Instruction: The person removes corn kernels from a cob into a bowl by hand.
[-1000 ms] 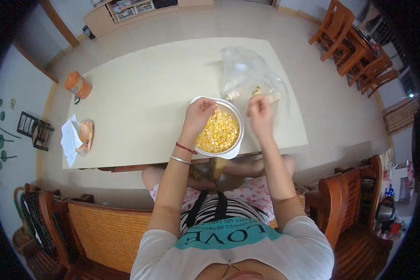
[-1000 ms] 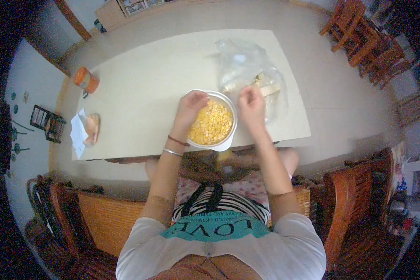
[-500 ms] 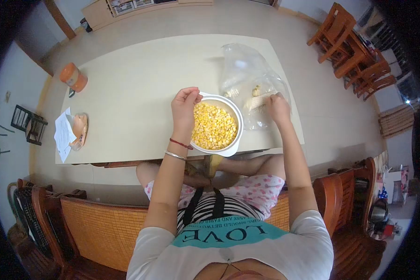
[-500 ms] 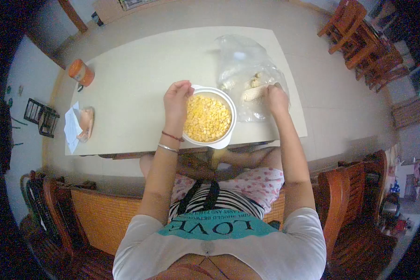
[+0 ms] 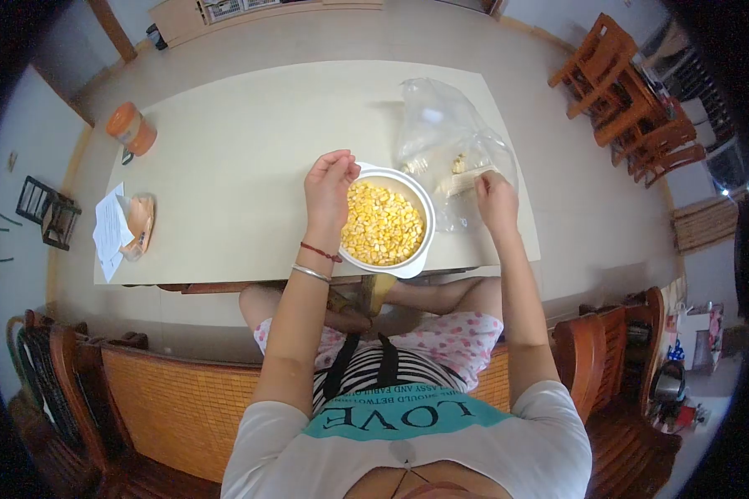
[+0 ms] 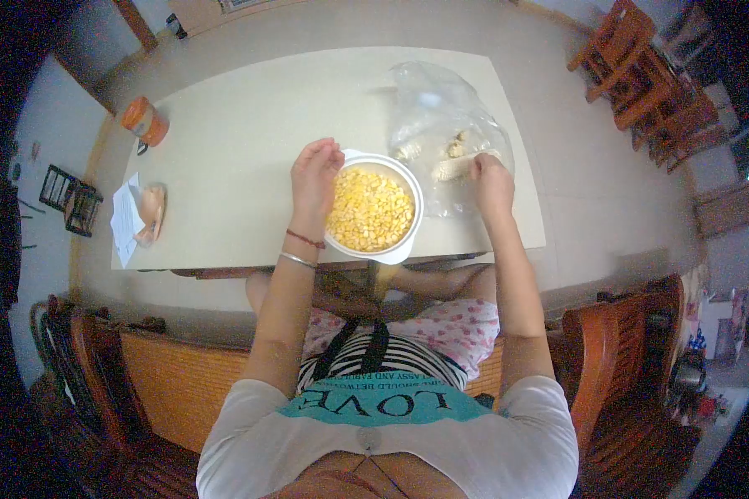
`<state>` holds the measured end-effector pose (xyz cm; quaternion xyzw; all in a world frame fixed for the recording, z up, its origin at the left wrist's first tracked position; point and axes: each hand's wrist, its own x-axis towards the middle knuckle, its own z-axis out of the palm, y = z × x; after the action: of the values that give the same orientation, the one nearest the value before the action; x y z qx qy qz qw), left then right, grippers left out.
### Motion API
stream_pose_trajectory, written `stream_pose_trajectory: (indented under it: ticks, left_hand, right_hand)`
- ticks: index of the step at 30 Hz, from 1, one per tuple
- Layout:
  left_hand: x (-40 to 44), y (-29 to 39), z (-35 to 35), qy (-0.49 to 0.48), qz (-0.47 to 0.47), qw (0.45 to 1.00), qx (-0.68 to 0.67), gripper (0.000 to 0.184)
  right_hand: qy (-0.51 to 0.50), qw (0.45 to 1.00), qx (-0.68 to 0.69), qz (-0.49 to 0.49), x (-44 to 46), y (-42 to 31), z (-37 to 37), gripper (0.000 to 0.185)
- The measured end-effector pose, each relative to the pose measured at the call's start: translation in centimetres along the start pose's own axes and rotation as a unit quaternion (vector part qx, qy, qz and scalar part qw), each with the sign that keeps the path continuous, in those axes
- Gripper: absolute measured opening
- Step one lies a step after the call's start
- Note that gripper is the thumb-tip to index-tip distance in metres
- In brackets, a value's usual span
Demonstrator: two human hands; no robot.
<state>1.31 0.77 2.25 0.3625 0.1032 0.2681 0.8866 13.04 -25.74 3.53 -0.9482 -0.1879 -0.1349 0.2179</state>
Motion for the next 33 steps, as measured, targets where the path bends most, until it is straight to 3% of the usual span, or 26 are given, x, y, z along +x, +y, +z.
stream_pose_trajectory:
  ticks: [3, 6, 12, 16, 19, 22, 25, 28, 33]
  left_hand:
    - [-0.1, 0.1, 0.3, 0.007, 0.004, 1.0, 0.001, 0.012]
    - [-0.1, 0.1, 0.6, 0.02, 0.007, 1.0, -0.003, 0.011]
    - [-0.1, 0.1, 0.6, 0.01, 0.003, 1.0, 0.005, 0.012]
    - [0.1, -0.1, 0.4, 0.01, 0.002, 1.0, 0.014, 0.012]
    - [0.0, -0.1, 0.5, 0.012, 0.007, 0.999, 0.03, 0.012]
    - [0.1, -0.2, 0.5, 0.012, 0.008, 0.999, 0.029, 0.012]
    - [0.1, -0.1, 0.3, 0.003, 0.0, 1.0, 0.031, 0.012]
    - [0.2, -0.2, 0.2, 0.002, -0.002, 0.999, 0.033, 0.012]
    - [-0.1, 0.1, 0.9, 0.023, 0.003, 0.999, 0.026, 0.01]
  right_hand:
    - [0.048, 0.985, 0.161, -0.032, -1.3, -3.7, -1.5, 0.01]
    - [-0.061, 0.954, 0.274, -0.103, -2.7, -7.2, -2.5, 0.01]
    - [-0.377, 0.864, 0.134, -0.306, -3.2, -10.1, -0.9, 0.02]
    - [-0.343, 0.832, 0.061, -0.431, -3.2, -11.2, 1.0, 0.018]
    - [-0.313, 0.868, -0.016, -0.385, -2.6, -10.9, 2.7, 0.02]
    - [-0.263, 0.906, 0.006, -0.331, -1.4, -10.4, 2.7, 0.021]
    - [-0.264, 0.913, 0.149, -0.275, -0.6, -10.2, 0.8, 0.018]
    - [-0.268, 0.925, 0.185, -0.194, -0.4, -10.1, 0.2, 0.02]
    - [-0.276, 0.923, 0.211, -0.167, -0.3, -9.9, 0.1, 0.019]
